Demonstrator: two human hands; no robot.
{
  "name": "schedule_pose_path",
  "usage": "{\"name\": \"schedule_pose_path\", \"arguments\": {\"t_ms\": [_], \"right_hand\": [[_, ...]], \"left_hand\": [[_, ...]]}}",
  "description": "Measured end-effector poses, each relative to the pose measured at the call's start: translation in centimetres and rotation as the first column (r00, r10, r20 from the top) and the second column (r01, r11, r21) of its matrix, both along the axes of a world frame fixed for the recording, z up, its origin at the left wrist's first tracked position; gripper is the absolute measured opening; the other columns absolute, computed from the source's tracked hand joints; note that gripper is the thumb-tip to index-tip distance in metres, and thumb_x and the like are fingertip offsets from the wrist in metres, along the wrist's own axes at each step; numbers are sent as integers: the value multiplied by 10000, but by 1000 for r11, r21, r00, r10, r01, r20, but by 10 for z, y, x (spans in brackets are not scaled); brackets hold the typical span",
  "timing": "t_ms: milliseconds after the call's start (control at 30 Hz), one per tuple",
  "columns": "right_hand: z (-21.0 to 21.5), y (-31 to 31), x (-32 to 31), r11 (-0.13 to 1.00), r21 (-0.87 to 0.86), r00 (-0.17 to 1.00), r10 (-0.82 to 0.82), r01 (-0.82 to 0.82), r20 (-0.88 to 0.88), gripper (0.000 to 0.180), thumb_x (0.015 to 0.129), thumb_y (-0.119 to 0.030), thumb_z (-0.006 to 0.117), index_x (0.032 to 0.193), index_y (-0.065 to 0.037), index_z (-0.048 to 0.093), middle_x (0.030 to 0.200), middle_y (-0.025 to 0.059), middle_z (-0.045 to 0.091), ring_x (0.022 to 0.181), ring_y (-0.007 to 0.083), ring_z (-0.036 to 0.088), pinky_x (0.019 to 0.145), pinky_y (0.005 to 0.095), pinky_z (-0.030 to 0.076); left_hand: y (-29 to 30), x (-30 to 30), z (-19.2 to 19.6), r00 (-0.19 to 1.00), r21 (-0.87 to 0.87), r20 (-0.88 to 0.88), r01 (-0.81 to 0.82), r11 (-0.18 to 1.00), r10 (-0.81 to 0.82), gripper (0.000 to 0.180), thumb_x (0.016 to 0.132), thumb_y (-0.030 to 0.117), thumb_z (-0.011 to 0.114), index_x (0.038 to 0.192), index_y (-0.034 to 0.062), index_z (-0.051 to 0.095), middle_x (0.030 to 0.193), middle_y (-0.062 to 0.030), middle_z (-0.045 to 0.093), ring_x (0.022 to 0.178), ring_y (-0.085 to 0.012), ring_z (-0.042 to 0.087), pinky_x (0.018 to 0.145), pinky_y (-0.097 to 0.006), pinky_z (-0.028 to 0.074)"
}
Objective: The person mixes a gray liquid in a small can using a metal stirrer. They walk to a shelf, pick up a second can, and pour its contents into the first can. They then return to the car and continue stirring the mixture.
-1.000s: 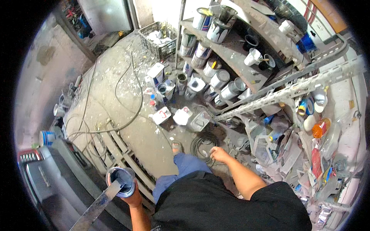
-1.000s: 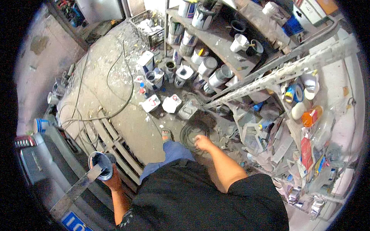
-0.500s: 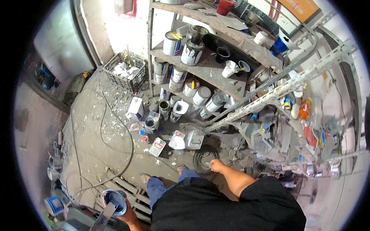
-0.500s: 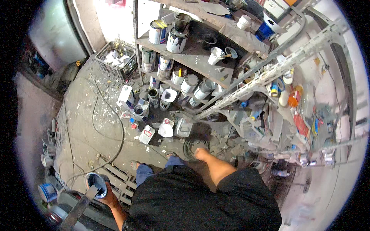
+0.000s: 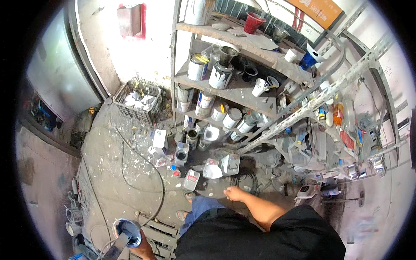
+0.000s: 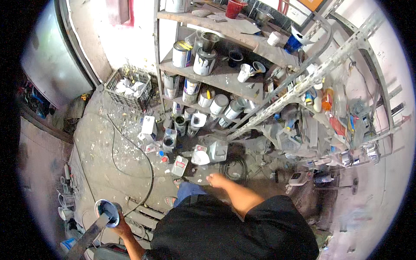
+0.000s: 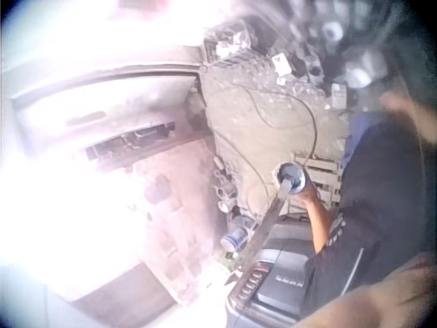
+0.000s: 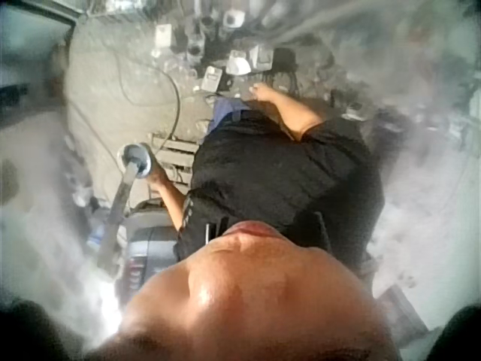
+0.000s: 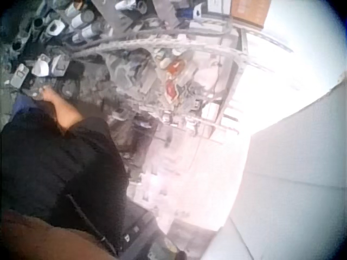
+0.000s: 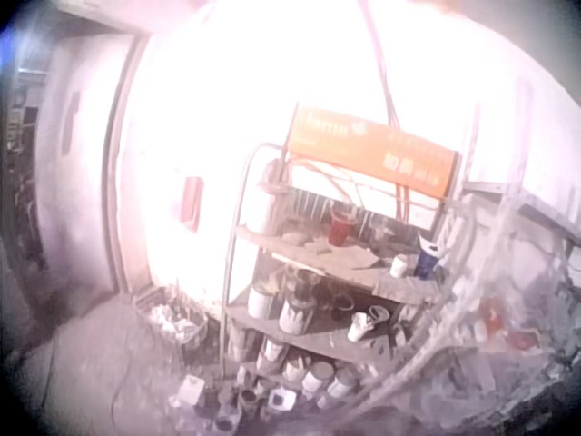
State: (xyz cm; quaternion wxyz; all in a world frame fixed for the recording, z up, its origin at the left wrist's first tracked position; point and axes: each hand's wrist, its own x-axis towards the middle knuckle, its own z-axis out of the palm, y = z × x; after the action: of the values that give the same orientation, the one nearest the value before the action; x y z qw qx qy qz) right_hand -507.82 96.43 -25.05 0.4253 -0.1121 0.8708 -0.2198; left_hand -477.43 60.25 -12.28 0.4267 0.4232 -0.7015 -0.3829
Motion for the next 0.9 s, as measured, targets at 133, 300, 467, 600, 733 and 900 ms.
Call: {"name": "schedule_pose_path", "arguments": {"t_ms": [133,300,467,600,733,900], "right_hand": [[-18,-5,-17,994,111,967,-16,-13,254,219,831,-200,527,796,-11,630,685,89,633,563,187,576,515,337,458],[-47,-6,-37,988,150,965,-83,46,249,117,757,-122,575,775,-31,646,656,73,626,537,177,565,482,308,444],[-85,-14,-80,997,31,971,-80,75,227,114,776,-143,610,801,-36,639,670,75,628,526,155,554,485,293,445],[-47,-62,-107,992,-68,974,-90,106,205,202,828,-217,649,853,-19,622,710,72,633,565,142,562,527,296,464],[-42,-87,-120,992,-105,969,-41,68,243,243,870,-248,615,897,-6,624,747,69,624,631,139,578,562,292,476],[-55,-109,-101,993,59,968,85,-101,237,334,901,-318,580,916,12,629,741,81,615,602,156,581,537,305,480]], "left_hand": [[-24,15,-36,1000,-91,20,22,996,-21,754,759,-42,644,1407,16,263,1383,-139,395,1231,-262,424,1031,-374,345],[-18,-8,-10,993,189,-66,-83,978,97,697,786,0,660,1384,-9,301,1376,-145,410,1213,-263,441,1007,-377,368],[-54,-12,-53,984,131,154,-105,986,84,680,791,9,667,1372,-24,314,1341,-150,454,1182,-265,475,999,-371,380],[-61,-32,-42,986,82,94,-143,986,135,667,784,5,673,1359,-24,335,1325,-145,474,1158,-265,496,991,-371,391],[-61,-20,-49,972,45,20,-236,971,236,660,775,-3,681,1347,-22,352,1319,-136,482,1140,-265,511,985,-374,400],[-66,-60,48,976,-227,-43,-219,949,214,594,708,12,739,1239,18,473,1123,-58,555,995,-177,551,862,-298,454]]}}
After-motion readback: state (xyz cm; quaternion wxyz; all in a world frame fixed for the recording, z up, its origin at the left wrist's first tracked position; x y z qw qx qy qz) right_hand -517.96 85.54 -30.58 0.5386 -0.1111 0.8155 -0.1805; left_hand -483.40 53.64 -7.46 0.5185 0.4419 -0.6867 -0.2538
